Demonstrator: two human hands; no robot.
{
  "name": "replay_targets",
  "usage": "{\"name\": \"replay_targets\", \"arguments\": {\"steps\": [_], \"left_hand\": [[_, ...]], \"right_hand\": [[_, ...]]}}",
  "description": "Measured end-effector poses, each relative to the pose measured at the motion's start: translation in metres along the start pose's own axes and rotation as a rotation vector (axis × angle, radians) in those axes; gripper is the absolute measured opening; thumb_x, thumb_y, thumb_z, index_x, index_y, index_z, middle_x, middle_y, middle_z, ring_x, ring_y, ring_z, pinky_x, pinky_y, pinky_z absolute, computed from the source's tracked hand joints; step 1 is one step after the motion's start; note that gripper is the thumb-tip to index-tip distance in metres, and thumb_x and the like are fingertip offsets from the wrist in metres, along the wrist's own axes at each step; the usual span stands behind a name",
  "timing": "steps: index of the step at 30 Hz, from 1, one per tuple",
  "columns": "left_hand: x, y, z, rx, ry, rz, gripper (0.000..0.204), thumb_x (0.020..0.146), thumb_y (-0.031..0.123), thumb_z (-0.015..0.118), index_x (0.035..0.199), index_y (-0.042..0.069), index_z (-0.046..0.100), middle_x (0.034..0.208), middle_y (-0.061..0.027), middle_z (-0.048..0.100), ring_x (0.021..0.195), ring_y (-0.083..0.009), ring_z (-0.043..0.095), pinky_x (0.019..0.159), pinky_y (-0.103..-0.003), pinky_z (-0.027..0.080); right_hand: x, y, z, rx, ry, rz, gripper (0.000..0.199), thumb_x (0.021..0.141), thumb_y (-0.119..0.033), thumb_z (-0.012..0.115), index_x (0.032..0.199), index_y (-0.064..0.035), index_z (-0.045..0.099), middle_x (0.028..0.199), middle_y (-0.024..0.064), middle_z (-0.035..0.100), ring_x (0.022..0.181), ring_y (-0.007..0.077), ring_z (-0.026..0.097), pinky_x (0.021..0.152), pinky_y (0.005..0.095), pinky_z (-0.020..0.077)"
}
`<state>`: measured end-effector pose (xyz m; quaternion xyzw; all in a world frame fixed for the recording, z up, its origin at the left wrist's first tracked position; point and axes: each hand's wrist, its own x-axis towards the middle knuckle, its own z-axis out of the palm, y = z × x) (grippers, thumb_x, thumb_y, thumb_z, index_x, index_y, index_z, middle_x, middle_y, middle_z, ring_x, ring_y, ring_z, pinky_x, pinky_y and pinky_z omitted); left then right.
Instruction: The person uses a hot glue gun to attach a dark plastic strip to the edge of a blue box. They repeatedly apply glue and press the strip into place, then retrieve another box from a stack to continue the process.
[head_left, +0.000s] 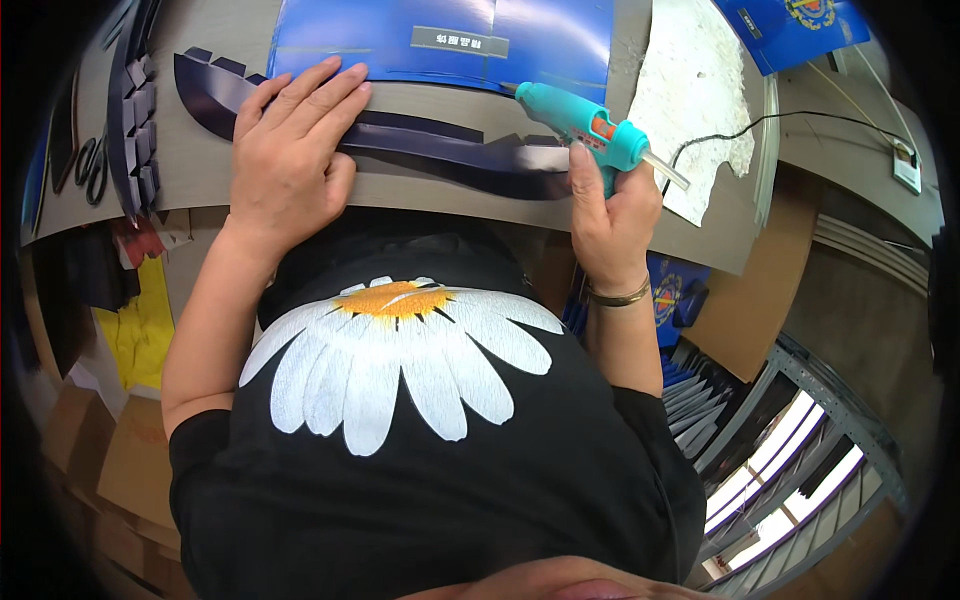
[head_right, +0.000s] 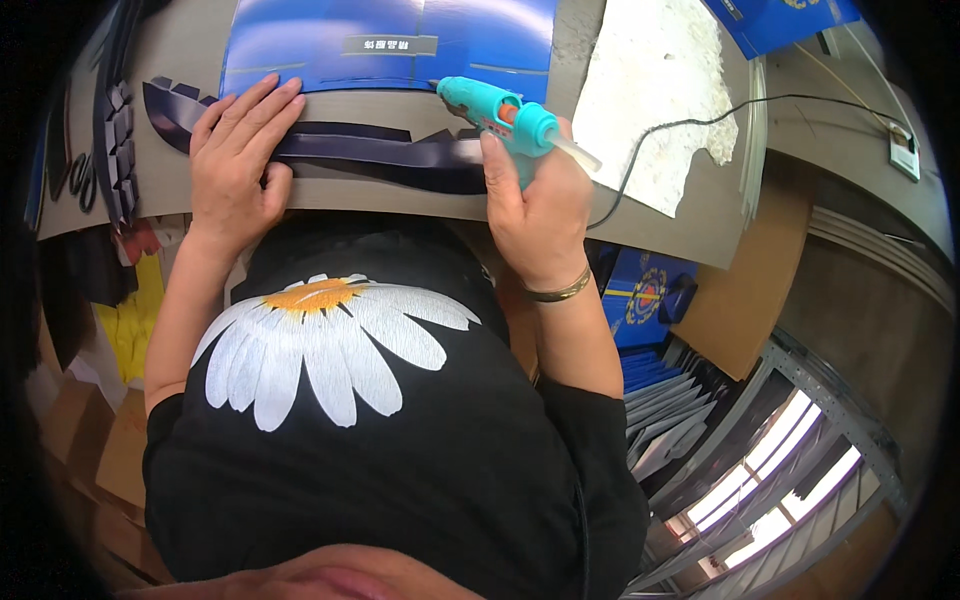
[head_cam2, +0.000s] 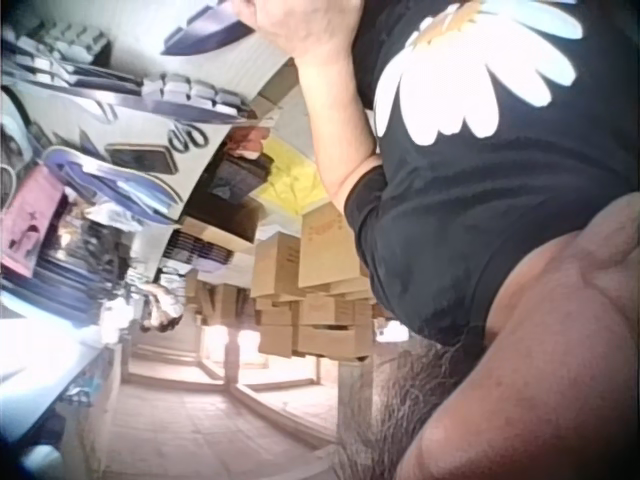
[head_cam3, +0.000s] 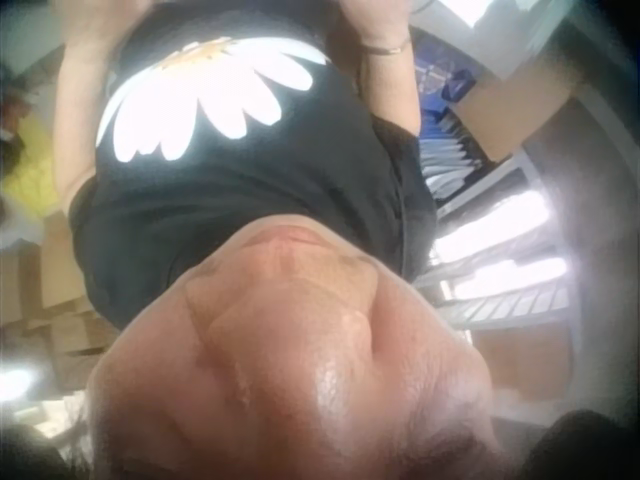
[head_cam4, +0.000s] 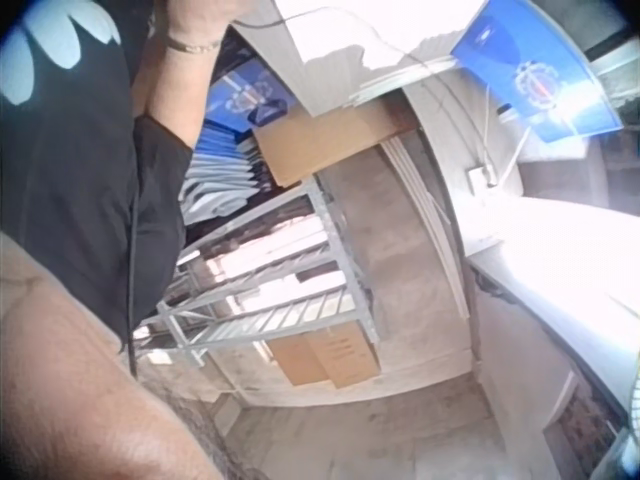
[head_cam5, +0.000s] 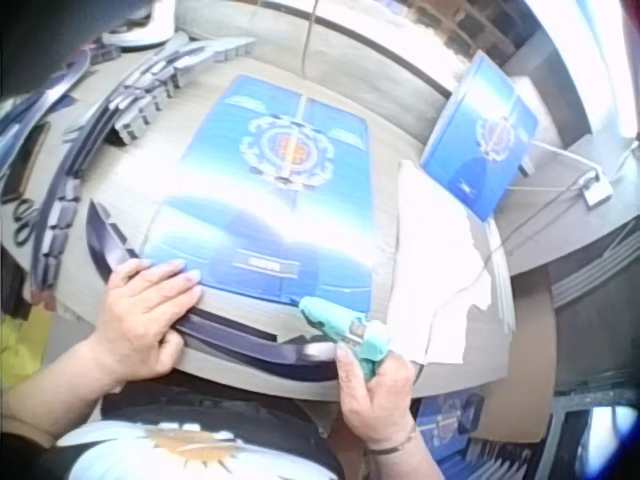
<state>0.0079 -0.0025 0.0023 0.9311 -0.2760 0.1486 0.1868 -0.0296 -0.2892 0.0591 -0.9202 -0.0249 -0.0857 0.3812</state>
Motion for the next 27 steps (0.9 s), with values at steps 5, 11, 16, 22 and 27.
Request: {"name": "replay_targets", "arguments": {"steps": [5, 11, 16, 22, 27], "left_hand": [[0.002, 0.0, -0.002, -0.001, -0.002, 0.012, 0.055, 0.07, 0.001, 0.052, 0.123, 0.007, 0.066, 0.135, -0.004, 0.063, 0.13, -0.0217, 0.055, 0.111, -0.042, 0.035], [0.001, 0.0, -0.002, 0.002, -0.012, 0.008, 0.058, 0.069, 0.001, 0.051, 0.125, 0.006, 0.065, 0.135, -0.0049, 0.063, 0.131, -0.0224, 0.055, 0.11, -0.042, 0.036], [0.004, 0.005, -0.004, -0.07, 0.048, -0.012, 0.06, 0.069, -0.001, 0.055, 0.128, 0.007, 0.065, 0.127, -0.01, 0.064, 0.121, -0.0265, 0.059, 0.107, -0.043, 0.039], [-0.004, -0.008, -0.012, -0.156, 0.076, 0.139, 0.058, 0.068, -0.005, 0.065, 0.125, 0.006, 0.066, 0.113, -0.0118, 0.064, 0.105, -0.0305, 0.062, 0.098, -0.044, 0.045], [0.005, -0.008, -0.015, -0.265, 0.084, 0.299, 0.053, 0.066, -0.009, 0.066, 0.118, 0.004, 0.069, 0.111, -0.0129, 0.064, 0.102, -0.0309, 0.063, 0.091, -0.043, 0.049]], "right_hand": [[-0.002, 0.011, -0.007, -0.032, 0.06, -0.088, 0.022, 0.094, -0.016, 0.067, 0.108, 0.001, 0.065, 0.091, 0.0157, 0.065, 0.075, 0.0313, 0.065, 0.068, 0.0365, 0.0506], [-0.004, 0.014, -0.008, -0.06, 0.068, -0.086, 0.023, 0.095, -0.016, 0.066, 0.11, 0.001, 0.064, 0.091, 0.0147, 0.065, 0.074, 0.0297, 0.065, 0.067, 0.035, 0.0507], [-0.005, 0.016, -0.005, 0.362, 0.137, 0.068, 0.025, 0.101, -0.018, 0.061, 0.118, -0.0005, 0.057, 0.087, 0.0093, 0.068, 0.072, 0.009, 0.058, 0.061, 0.0223, 0.0434], [0.035, 0.042, -0.07, 0.438, 0.256, 0.228, 0.024, 0.102, -0.022, 0.057, 0.117, -0.0025, 0.058, 0.089, 0.0159, 0.071, 0.063, 0.0082, 0.055, 0.056, 0.0211, 0.0443], [0.068, 0.101, -0.12, 0.382, 0.26, 0.395, 0.029, 0.098, -0.025, 0.063, 0.109, 0.0017, 0.063, 0.09, 0.0144, 0.073, 0.06, 0.0071, 0.056, 0.053, 0.0212, 0.0458]]}}
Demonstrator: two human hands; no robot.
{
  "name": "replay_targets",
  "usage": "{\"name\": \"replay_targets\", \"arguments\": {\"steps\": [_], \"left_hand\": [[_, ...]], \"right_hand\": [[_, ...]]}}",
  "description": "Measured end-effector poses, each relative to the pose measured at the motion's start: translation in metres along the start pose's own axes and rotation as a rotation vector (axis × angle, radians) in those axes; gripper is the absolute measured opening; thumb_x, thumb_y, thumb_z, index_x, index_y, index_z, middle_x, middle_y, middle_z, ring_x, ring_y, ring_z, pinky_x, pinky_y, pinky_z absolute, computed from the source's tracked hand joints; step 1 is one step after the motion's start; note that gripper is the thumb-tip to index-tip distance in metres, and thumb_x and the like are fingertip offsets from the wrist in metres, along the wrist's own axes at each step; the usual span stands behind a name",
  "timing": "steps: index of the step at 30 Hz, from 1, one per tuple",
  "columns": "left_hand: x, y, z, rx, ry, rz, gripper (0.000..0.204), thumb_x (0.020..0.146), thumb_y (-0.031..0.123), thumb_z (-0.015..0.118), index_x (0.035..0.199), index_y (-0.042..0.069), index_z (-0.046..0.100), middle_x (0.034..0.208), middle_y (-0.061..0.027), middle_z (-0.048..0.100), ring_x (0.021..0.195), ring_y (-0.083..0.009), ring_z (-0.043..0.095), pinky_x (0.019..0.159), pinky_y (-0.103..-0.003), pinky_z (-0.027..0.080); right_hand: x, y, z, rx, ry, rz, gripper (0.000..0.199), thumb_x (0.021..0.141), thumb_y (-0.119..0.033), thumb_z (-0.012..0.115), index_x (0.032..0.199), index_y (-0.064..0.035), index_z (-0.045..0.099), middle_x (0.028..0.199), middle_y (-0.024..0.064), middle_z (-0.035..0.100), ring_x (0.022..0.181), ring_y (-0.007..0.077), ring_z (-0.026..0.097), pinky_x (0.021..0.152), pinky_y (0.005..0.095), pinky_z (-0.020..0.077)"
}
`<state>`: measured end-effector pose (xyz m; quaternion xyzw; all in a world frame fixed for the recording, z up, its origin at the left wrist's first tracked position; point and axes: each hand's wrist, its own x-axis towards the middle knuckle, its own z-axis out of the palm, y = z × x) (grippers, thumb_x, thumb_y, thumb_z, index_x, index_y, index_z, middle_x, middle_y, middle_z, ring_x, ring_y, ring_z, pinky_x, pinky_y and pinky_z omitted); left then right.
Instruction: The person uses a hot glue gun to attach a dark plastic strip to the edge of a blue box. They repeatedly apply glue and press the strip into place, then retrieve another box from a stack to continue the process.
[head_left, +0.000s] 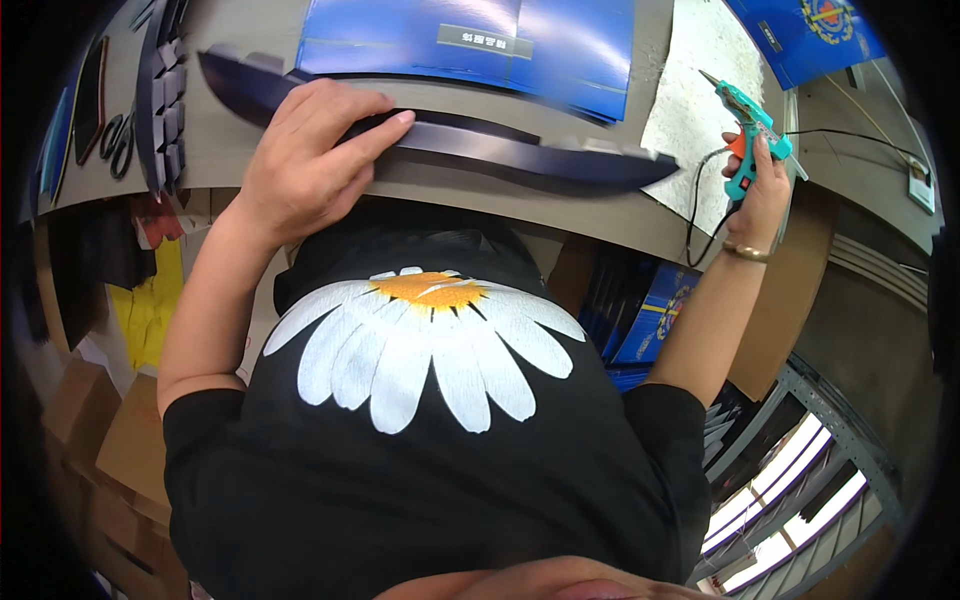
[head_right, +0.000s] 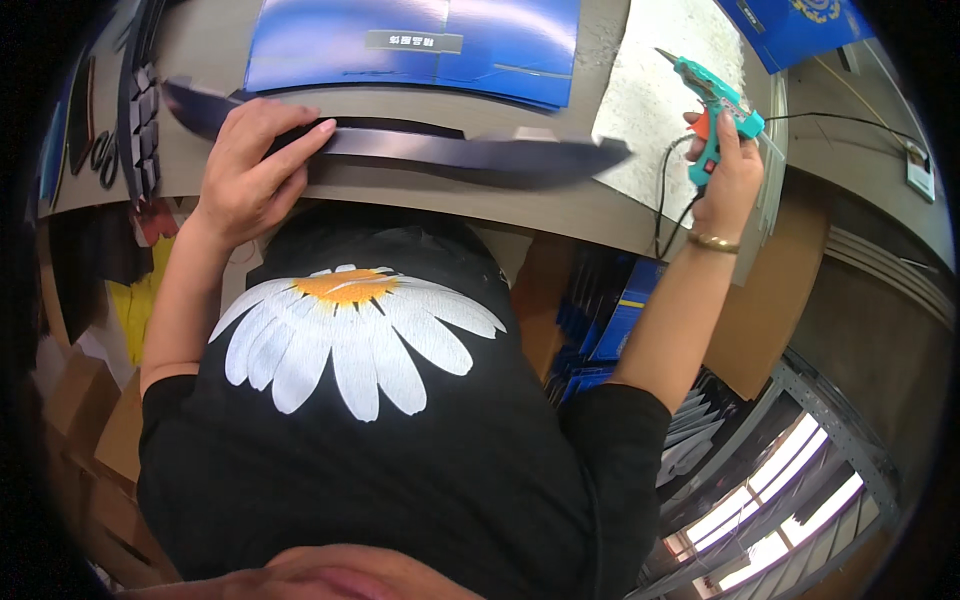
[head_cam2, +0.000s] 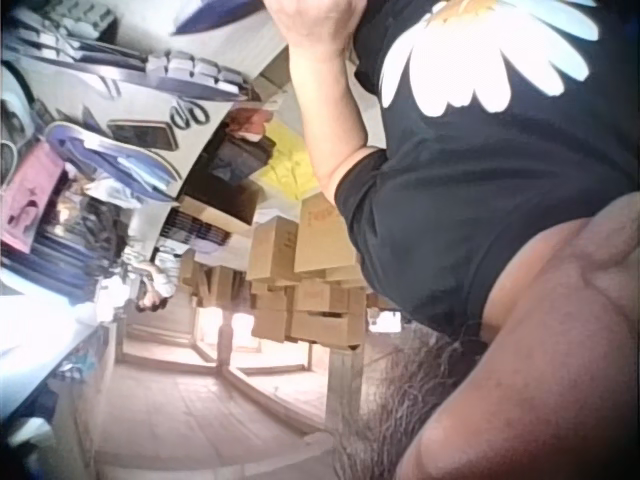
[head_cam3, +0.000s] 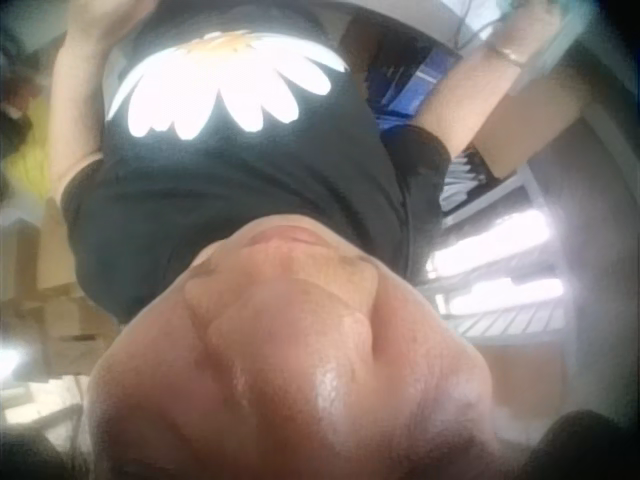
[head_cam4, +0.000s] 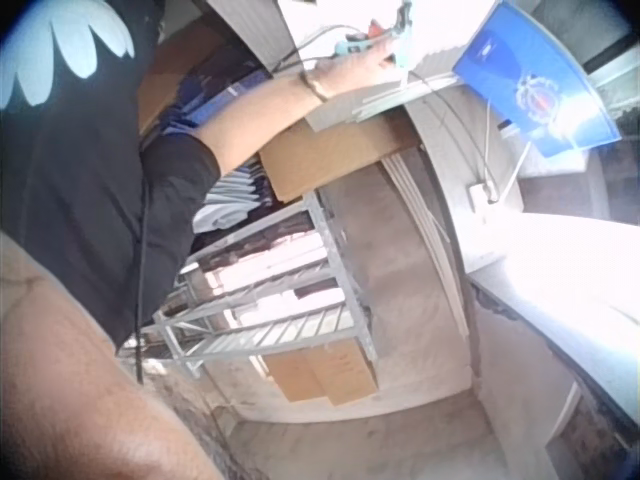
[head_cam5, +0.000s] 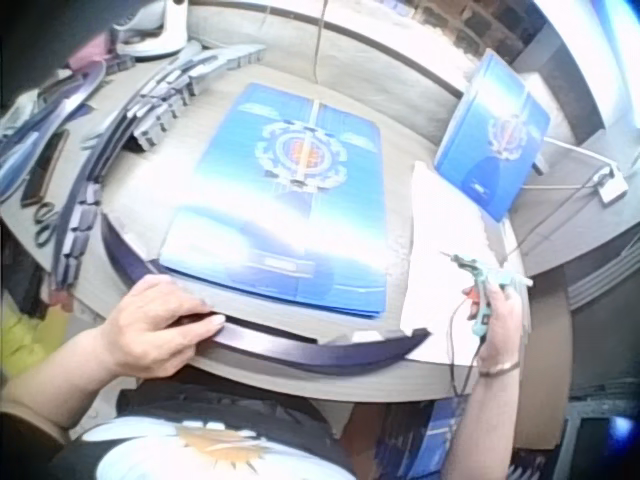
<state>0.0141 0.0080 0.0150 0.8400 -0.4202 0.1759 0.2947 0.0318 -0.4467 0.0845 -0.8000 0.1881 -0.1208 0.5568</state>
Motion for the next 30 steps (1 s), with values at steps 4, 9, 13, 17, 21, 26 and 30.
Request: {"name": "replay_targets", "arguments": {"steps": [4, 9, 13, 17, 21, 26, 30], "left_hand": [[0.014, -0.005, 0.001, 0.008, 0.013, 0.032, 0.05, 0.065, -0.009, 0.067, 0.113, 0.003, 0.071, 0.116, -0.0139, 0.062, 0.102, -0.0304, 0.063, 0.091, -0.041, 0.049], [0.019, -0.013, 0.014, -0.013, 0.007, 0.012, 0.05, 0.064, -0.008, 0.068, 0.112, 0.003, 0.071, 0.114, -0.0124, 0.06, 0.104, -0.0297, 0.061, 0.091, -0.04, 0.049], [0.015, -0.012, 0.017, 0.021, -0.031, -0.04, 0.05, 0.063, -0.008, 0.069, 0.112, 0.004, 0.071, 0.11, -0.0114, 0.059, 0.104, -0.0297, 0.06, 0.091, -0.04, 0.048], [0.022, -0.016, 0.021, 0.011, 0.008, -0.033, 0.046, 0.064, -0.005, 0.069, 0.11, 0.004, 0.071, 0.107, -0.0098, 0.06, 0.099, -0.0274, 0.061, 0.09, -0.042, 0.048], [0.022, -0.013, 0.018, 0.076, -0.022, -0.089, 0.048, 0.065, -0.002, 0.07, 0.112, 0.007, 0.072, 0.106, -0.0084, 0.062, 0.105, -0.0256, 0.061, 0.098, -0.042, 0.044], [0.025, -0.011, 0.015, 0.138, -0.042, -0.186, 0.04, 0.068, 0.007, 0.07, 0.108, 0.011, 0.073, 0.104, -0.0024, 0.063, 0.102, -0.0214, 0.061, 0.102, -0.044, 0.04], [0.032, -0.013, 0.014, 0.119, -0.072, -0.229, 0.042, 0.065, 0.009, 0.067, 0.107, 0.012, 0.074, 0.101, -0.0023, 0.063, 0.1, -0.0219, 0.06, 0.102, -0.045, 0.04]], "right_hand": [[0.048, 0.03, -0.041, -0.462, 0.049, 0.125, 0.049, 0.093, -0.037, 0.069, 0.116, 0.0054, 0.062, 0.092, 0.0141, 0.072, 0.068, 0.0141, 0.062, 0.062, 0.0284, 0.0521], [0.023, 0.02, -0.014, -0.932, 0.344, -0.4, 0.07, 0.085, -0.042, 0.077, 0.129, 0.0073, 0.056, 0.119, 0.0188, 0.063, 0.106, 0.0296, 0.062, 0.092, 0.0413, 0.049], [-0.053, -0.008, 0.086, -0.703, -0.163, -1.079, 0.072, 0.072, -0.041, 0.087, 0.128, -0.0028, 0.06, 0.12, 0.0122, 0.063, 0.113, 0.0281, 0.059, 0.104, 0.0457, 0.0403], [-0.071, 0.022, 0.121, -0.755, -0.38, -0.994, 0.06, 0.069, -0.026, 0.085, 0.126, -0.0213, 0.065, 0.115, 0.0047, 0.062, 0.11, 0.0248, 0.059, 0.108, 0.0505, 0.035], [-0.066, 0.028, 0.125, -0.744, -0.396, -1.025, 0.054, 0.07, -0.019, 0.083, 0.122, -0.0255, 0.069, 0.111, 0.003, 0.061, 0.105, 0.0232, 0.058, 0.108, 0.0503, 0.0348], [-0.065, 0.03, 0.129, -0.729, -0.406, -0.985, 0.051, 0.071, -0.018, 0.08, 0.12, -0.0277, 0.071, 0.108, 0.0026, 0.059, 0.104, 0.024, 0.058, 0.108, 0.0505, 0.0347], [-0.062, 0.03, 0.128, -0.734, -0.427, -0.956, 0.047, 0.073, -0.022, 0.079, 0.119, -0.0279, 0.072, 0.109, 0.003, 0.059, 0.105, 0.0239, 0.056, 0.108, 0.0515, 0.0341]]}}
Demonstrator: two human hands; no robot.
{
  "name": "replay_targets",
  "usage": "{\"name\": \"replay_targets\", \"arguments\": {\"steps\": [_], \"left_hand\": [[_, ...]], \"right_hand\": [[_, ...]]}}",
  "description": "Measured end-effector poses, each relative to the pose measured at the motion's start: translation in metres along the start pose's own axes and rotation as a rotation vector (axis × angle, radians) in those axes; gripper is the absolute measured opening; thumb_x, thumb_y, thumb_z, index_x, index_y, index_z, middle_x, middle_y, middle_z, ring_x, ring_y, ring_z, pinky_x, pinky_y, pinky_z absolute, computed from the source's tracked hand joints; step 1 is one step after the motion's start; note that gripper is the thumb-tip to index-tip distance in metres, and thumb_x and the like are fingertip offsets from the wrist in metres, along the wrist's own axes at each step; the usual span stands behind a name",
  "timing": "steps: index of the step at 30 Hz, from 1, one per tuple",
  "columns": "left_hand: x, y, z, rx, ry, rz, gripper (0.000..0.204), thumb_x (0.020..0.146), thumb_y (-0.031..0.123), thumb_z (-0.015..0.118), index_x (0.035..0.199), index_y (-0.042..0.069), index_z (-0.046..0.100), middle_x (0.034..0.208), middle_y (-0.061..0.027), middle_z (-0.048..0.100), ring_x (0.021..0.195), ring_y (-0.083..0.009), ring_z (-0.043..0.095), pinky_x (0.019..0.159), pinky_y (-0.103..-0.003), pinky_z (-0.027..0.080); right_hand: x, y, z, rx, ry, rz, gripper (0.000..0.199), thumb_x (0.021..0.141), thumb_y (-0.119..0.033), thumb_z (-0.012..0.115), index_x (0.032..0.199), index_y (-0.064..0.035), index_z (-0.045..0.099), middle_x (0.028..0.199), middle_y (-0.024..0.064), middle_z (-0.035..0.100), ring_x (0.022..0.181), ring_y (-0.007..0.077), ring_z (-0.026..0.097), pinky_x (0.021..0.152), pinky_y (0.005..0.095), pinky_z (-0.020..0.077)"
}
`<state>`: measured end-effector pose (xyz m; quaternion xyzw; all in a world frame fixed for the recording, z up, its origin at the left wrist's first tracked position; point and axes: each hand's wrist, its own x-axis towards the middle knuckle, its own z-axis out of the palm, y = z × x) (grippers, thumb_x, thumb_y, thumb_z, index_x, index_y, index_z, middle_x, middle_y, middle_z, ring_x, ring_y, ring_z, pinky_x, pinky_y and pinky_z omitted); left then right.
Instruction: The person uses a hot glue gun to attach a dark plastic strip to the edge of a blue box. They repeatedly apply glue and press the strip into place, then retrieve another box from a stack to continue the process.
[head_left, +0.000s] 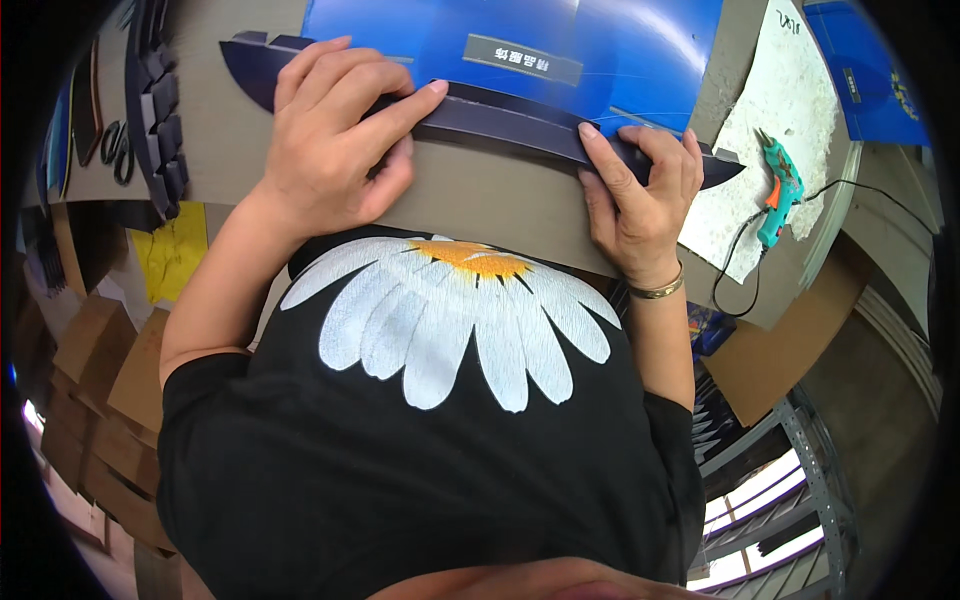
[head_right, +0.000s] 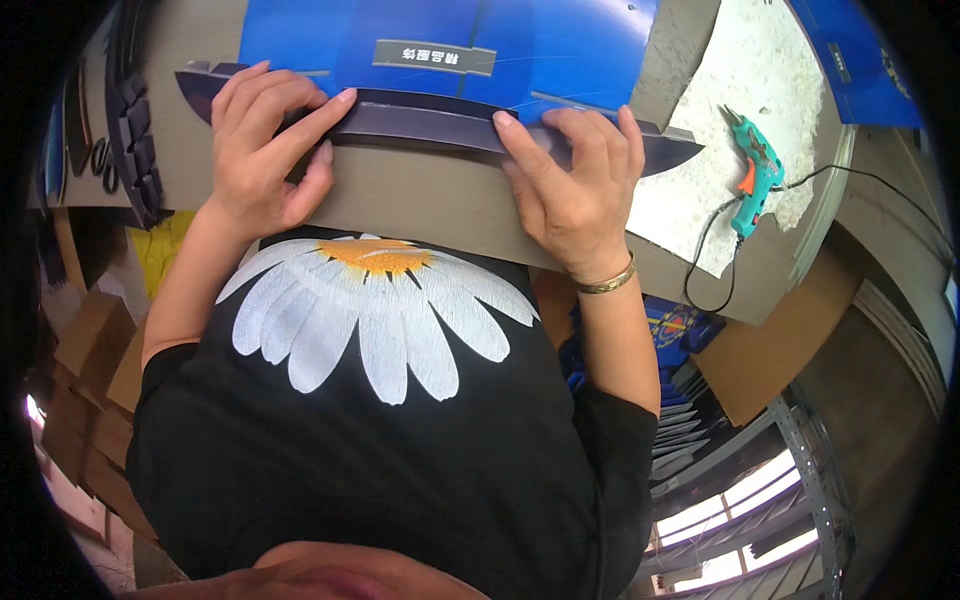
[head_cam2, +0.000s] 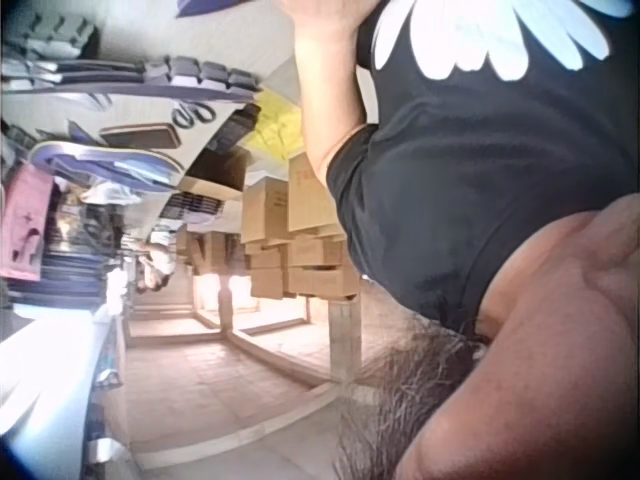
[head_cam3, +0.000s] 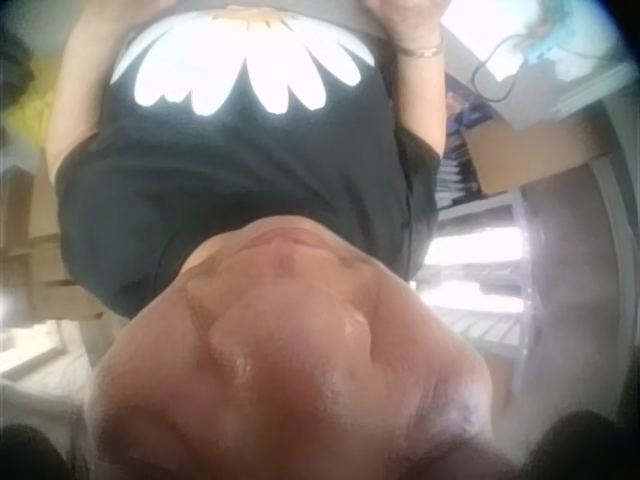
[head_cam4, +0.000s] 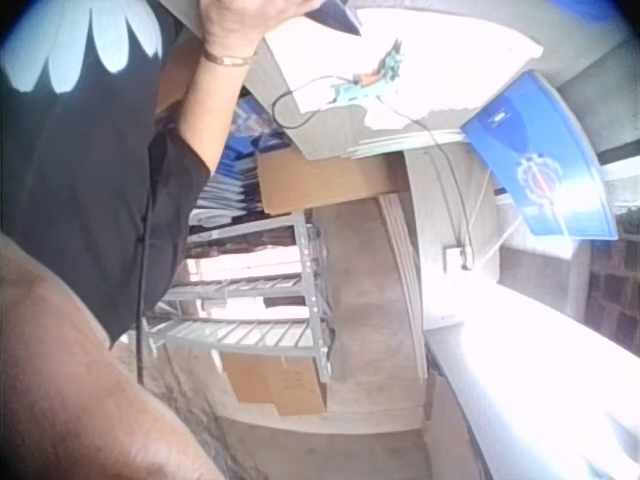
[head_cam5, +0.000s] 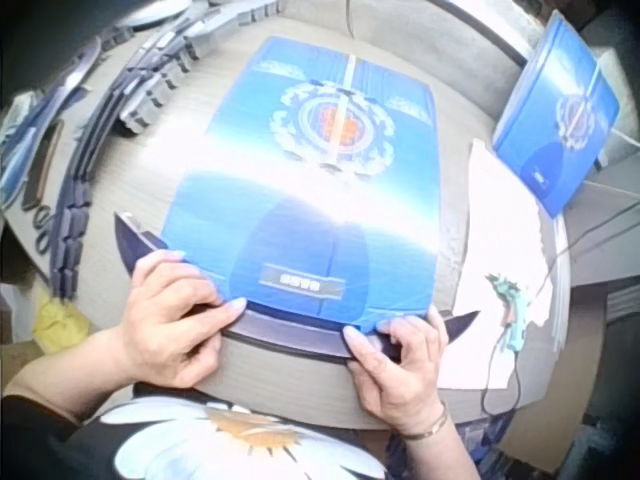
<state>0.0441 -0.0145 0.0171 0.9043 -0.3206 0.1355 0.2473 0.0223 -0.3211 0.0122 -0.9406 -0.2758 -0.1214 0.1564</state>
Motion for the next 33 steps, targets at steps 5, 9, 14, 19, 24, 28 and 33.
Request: {"name": "replay_targets", "arguments": {"steps": [5, 9, 14, 19, 24, 28, 33], "left_hand": [[0.005, 0.0, 0.001, -0.001, -0.016, -0.044, 0.045, 0.061, 0.011, 0.065, 0.105, 0.012, 0.075, 0.096, -0.0027, 0.063, 0.096, -0.0231, 0.06, 0.101, -0.045, 0.04], [0.005, -0.001, -0.001, -0.007, -0.027, -0.071, 0.046, 0.06, 0.01, 0.065, 0.104, 0.014, 0.076, 0.095, -0.0021, 0.063, 0.094, -0.0224, 0.06, 0.099, -0.046, 0.041], [0.001, -0.009, -0.001, -0.025, -0.045, -0.038, 0.045, 0.063, 0.013, 0.068, 0.107, 0.013, 0.077, 0.097, -0.0048, 0.062, 0.096, -0.0241, 0.061, 0.097, -0.049, 0.043], [-0.001, -0.01, -0.002, -0.032, -0.047, -0.039, 0.046, 0.061, 0.016, 0.074, 0.107, 0.015, 0.077, 0.097, -0.0033, 0.061, 0.095, -0.0227, 0.061, 0.098, -0.049, 0.043], [0.0, -0.009, -0.001, -0.031, -0.054, -0.052, 0.046, 0.06, 0.016, 0.077, 0.106, 0.015, 0.078, 0.096, -0.0029, 0.061, 0.095, -0.022, 0.06, 0.1, -0.049, 0.042], [0.002, -0.008, 0.0, -0.008, -0.04, -0.073, 0.043, 0.059, 0.02, 0.075, 0.101, 0.018, 0.078, 0.093, 0.0009, 0.062, 0.092, -0.0209, 0.059, 0.098, -0.046, 0.042], [0.005, -0.008, -0.002, 0.003, -0.061, -0.067, 0.042, 0.059, 0.02, 0.075, 0.101, 0.018, 0.079, 0.093, -0.0002, 0.062, 0.091, -0.0206, 0.059, 0.097, -0.046, 0.043]], "right_hand": [[0.002, 0.003, 0.0, 0.017, -0.026, 0.015, 0.045, 0.074, -0.029, 0.079, 0.119, -0.0288, 0.073, 0.108, 0.0028, 0.059, 0.105, 0.0235, 0.055, 0.108, 0.0516, 0.034], [0.004, -0.003, 0.001, 0.025, -0.032, 0.037, 0.044, 0.074, -0.03, 0.08, 0.118, -0.0293, 0.073, 0.108, 0.0033, 0.059, 0.104, 0.0238, 0.055, 0.108, 0.0517, 0.0335], [0.006, -0.006, -0.001, 0.046, -0.049, 0.06, 0.043, 0.073, -0.029, 0.08, 0.116, -0.0292, 0.074, 0.108, 0.0036, 0.058, 0.104, 0.0245, 0.055, 0.107, 0.0513, 0.0334], [0.008, -0.006, -0.001, 0.056, -0.055, 0.073, 0.039, 0.075, -0.028, 0.079, 0.114, -0.0289, 0.076, 0.108, 0.0047, 0.058, 0.104, 0.025, 0.055, 0.107, 0.0506, 0.0335], [0.008, -0.007, -0.002, 0.061, -0.032, 0.075, 0.04, 0.075, -0.028, 0.079, 0.115, -0.0293, 0.075, 0.108, 0.0046, 0.058, 0.104, 0.0249, 0.055, 0.105, 0.0501, 0.0343], [0.009, -0.004, 0.001, 0.072, -0.023, 0.057, 0.043, 0.074, -0.029, 0.08, 0.117, -0.0304, 0.074, 0.107, 0.0036, 0.058, 0.103, 0.0237, 0.055, 0.103, 0.0502, 0.0345], [0.009, -0.005, 0.0, 0.055, -0.027, 0.072, 0.046, 0.072, -0.03, 0.082, 0.116, -0.0317, 0.073, 0.106, 0.0015, 0.058, 0.102, 0.0219, 0.056, 0.103, 0.0503, 0.0349]]}}
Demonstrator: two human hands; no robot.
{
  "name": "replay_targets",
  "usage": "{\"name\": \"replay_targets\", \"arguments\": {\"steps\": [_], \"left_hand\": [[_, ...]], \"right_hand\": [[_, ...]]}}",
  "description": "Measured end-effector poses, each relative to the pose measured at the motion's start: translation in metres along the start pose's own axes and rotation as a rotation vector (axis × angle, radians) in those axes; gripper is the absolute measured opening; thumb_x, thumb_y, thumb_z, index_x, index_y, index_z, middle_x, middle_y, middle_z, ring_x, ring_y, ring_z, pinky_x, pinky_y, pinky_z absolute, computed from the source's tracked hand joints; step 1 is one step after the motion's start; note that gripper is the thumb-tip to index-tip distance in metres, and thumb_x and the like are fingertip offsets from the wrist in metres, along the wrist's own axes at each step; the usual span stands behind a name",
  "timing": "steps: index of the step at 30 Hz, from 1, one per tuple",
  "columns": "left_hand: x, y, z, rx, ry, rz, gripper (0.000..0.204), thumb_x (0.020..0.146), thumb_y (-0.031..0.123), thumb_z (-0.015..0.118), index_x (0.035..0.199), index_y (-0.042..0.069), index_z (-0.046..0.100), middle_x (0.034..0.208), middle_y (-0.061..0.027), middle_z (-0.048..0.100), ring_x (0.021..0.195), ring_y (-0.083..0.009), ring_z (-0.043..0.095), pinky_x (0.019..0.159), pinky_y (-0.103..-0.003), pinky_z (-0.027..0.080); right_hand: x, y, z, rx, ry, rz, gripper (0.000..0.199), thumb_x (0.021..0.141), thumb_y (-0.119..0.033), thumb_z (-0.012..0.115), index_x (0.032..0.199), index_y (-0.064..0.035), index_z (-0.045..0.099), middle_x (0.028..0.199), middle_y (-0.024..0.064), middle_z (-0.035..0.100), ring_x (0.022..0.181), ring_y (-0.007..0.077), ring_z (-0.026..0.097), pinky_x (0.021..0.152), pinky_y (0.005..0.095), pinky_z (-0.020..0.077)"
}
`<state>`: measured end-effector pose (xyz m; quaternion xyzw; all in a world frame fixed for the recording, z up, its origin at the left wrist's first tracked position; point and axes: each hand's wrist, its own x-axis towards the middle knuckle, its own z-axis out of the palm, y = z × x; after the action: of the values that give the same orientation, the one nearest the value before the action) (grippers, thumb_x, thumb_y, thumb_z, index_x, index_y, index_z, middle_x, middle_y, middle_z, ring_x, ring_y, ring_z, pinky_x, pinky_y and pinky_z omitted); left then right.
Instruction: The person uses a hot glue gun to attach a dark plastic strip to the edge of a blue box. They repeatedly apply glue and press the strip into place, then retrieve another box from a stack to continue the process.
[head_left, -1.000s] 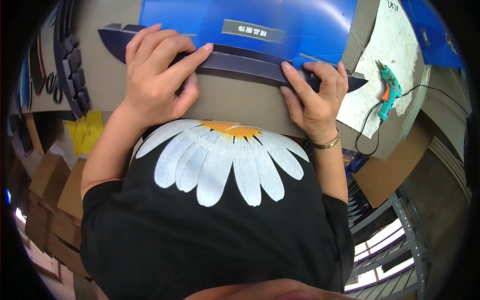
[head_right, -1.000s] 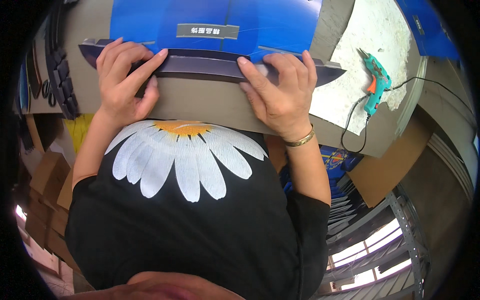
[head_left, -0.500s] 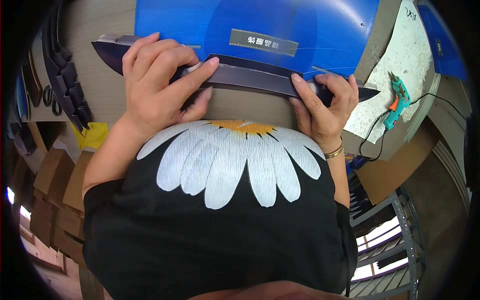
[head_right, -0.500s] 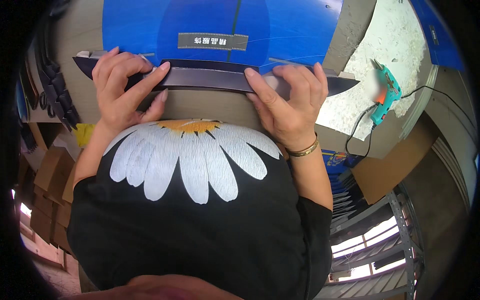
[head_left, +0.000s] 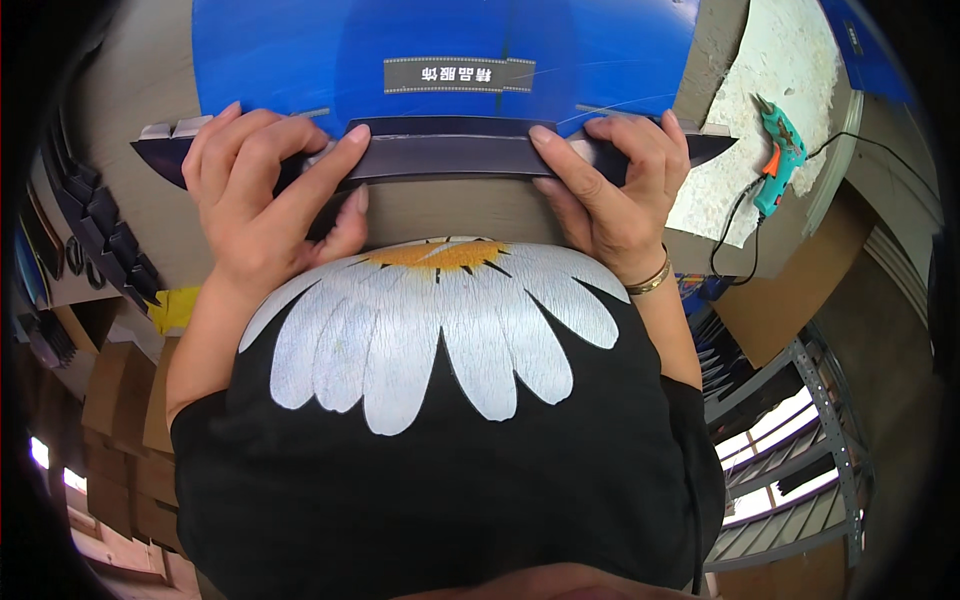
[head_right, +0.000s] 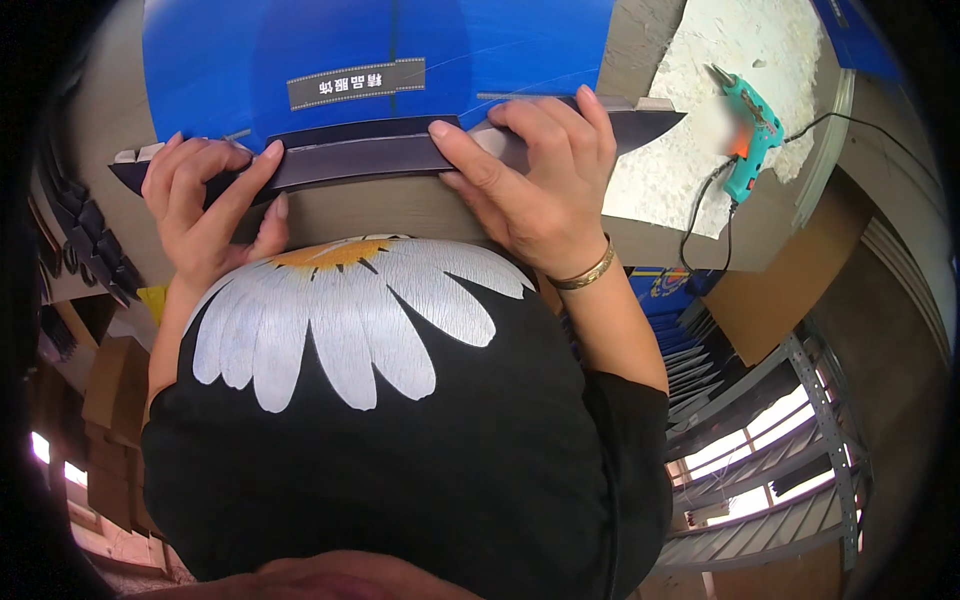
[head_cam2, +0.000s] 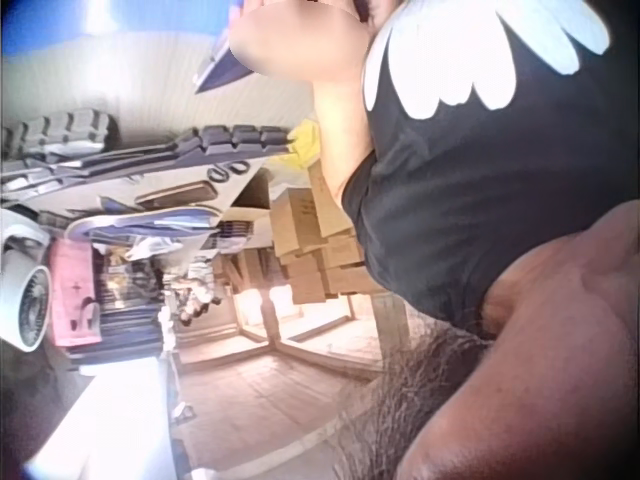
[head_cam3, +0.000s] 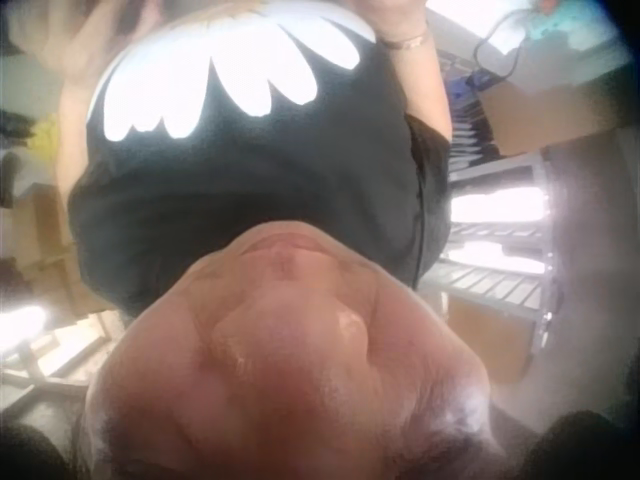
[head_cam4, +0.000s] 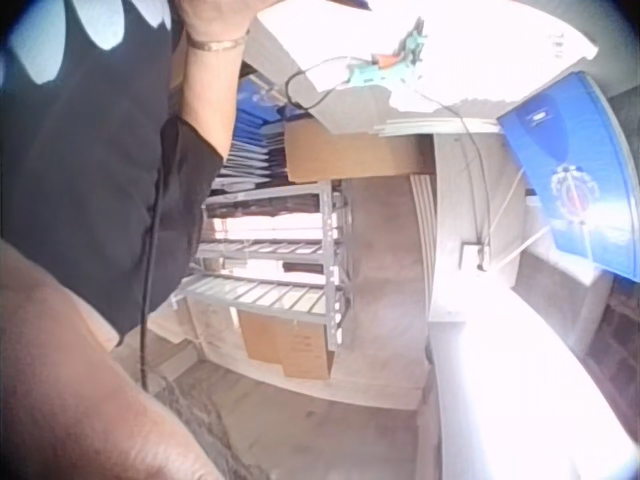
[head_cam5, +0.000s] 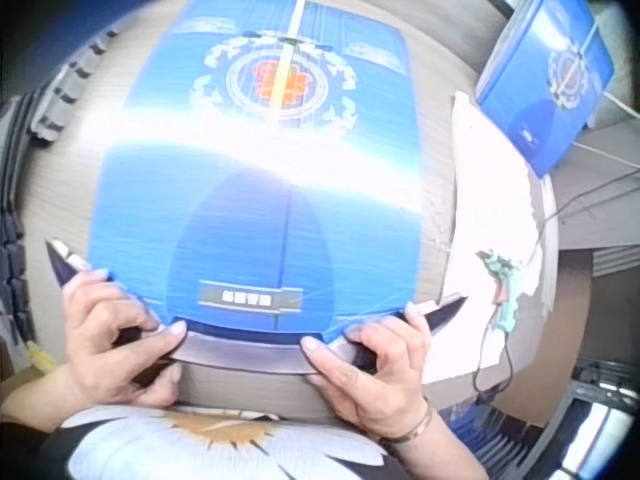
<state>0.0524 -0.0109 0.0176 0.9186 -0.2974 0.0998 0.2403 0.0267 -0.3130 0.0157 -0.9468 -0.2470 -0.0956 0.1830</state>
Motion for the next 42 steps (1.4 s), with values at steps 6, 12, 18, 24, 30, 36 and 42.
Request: {"name": "replay_targets", "arguments": {"steps": [6, 12, 18, 24, 30, 36, 42], "left_hand": [[-0.001, -0.001, -0.004, -0.009, -0.029, 0.014, 0.043, 0.062, 0.015, 0.076, 0.104, 0.013, 0.079, 0.097, -0.0039, 0.061, 0.096, -0.0226, 0.057, 0.098, -0.047, 0.042], [-0.004, -0.004, -0.001, -0.045, -0.004, 0.016, 0.044, 0.06, 0.016, 0.077, 0.104, 0.013, 0.079, 0.097, -0.0041, 0.062, 0.097, -0.0235, 0.056, 0.096, -0.046, 0.043], [-0.005, -0.003, -0.001, -0.05, -0.002, 0.006, 0.044, 0.06, 0.016, 0.076, 0.104, 0.013, 0.079, 0.096, -0.0045, 0.062, 0.098, -0.0245, 0.056, 0.095, -0.046, 0.043], [-0.005, -0.004, -0.001, -0.041, -0.024, 0.017, 0.043, 0.061, 0.014, 0.076, 0.104, 0.013, 0.079, 0.097, -0.0046, 0.062, 0.099, -0.0245, 0.055, 0.097, -0.045, 0.043], [0.001, 0.0, 0.0, 0.003, 0.019, 0.019, 0.042, 0.058, 0.02, 0.074, 0.099, 0.013, 0.079, 0.09, -0.0018, 0.062, 0.089, -0.0217, 0.057, 0.092, -0.043, 0.043], [0.004, 0.002, -0.001, -0.019, -0.012, 0.027, 0.039, 0.06, 0.019, 0.075, 0.099, 0.012, 0.079, 0.092, -0.0028, 0.063, 0.089, -0.022, 0.059, 0.093, -0.044, 0.044], [0.006, 0.001, -0.002, -0.051, -0.046, 0.042, 0.036, 0.065, 0.021, 0.08, 0.1, 0.011, 0.078, 0.096, -0.0042, 0.066, 0.092, -0.0229, 0.06, 0.094, -0.044, 0.043]], "right_hand": [[0.002, -0.003, 0.001, -0.001, -0.014, 0.008, 0.045, 0.072, -0.029, 0.081, 0.116, -0.0318, 0.073, 0.107, 0.0014, 0.058, 0.103, 0.0221, 0.055, 0.103, 0.0507, 0.0351], [0.001, -0.005, -0.001, -0.01, -0.037, 0.012, 0.042, 0.075, -0.028, 0.079, 0.117, -0.0303, 0.074, 0.11, 0.0038, 0.057, 0.106, 0.0248, 0.054, 0.105, 0.0506, 0.0333], [0.002, -0.005, -0.001, -0.001, -0.046, 0.017, 0.04, 0.077, -0.027, 0.077, 0.117, -0.0294, 0.074, 0.11, 0.0048, 0.057, 0.105, 0.0257, 0.054, 0.105, 0.051, 0.0326], [0.002, -0.003, 0.0, 0.017, -0.034, 0.015, 0.042, 0.075, -0.027, 0.078, 0.116, -0.0312, 0.074, 0.107, 0.0033, 0.057, 0.104, 0.0242, 0.054, 0.104, 0.0516, 0.0334], [0.001, -0.003, 0.001, 0.023, -0.026, 0.028, 0.049, 0.068, -0.027, 0.082, 0.117, -0.0326, 0.073, 0.106, 0.0016, 0.057, 0.102, 0.0224, 0.055, 0.102, 0.0519, 0.0351], [-0.002, -0.002, 0.001, 0.02, -0.017, 0.032, 0.05, 0.067, -0.027, 0.081, 0.117, -0.0323, 0.073, 0.106, 0.0011, 0.057, 0.102, 0.0221, 0.055, 0.103, 0.052, 0.0354], [0.0, 0.001, 0.003, 0.036, -0.006, 0.03, 0.05, 0.068, -0.024, 0.081, 0.117, -0.0311, 0.073, 0.107, 0.002, 0.057, 0.102, 0.0228, 0.055, 0.101, 0.0519, 0.0356]]}}
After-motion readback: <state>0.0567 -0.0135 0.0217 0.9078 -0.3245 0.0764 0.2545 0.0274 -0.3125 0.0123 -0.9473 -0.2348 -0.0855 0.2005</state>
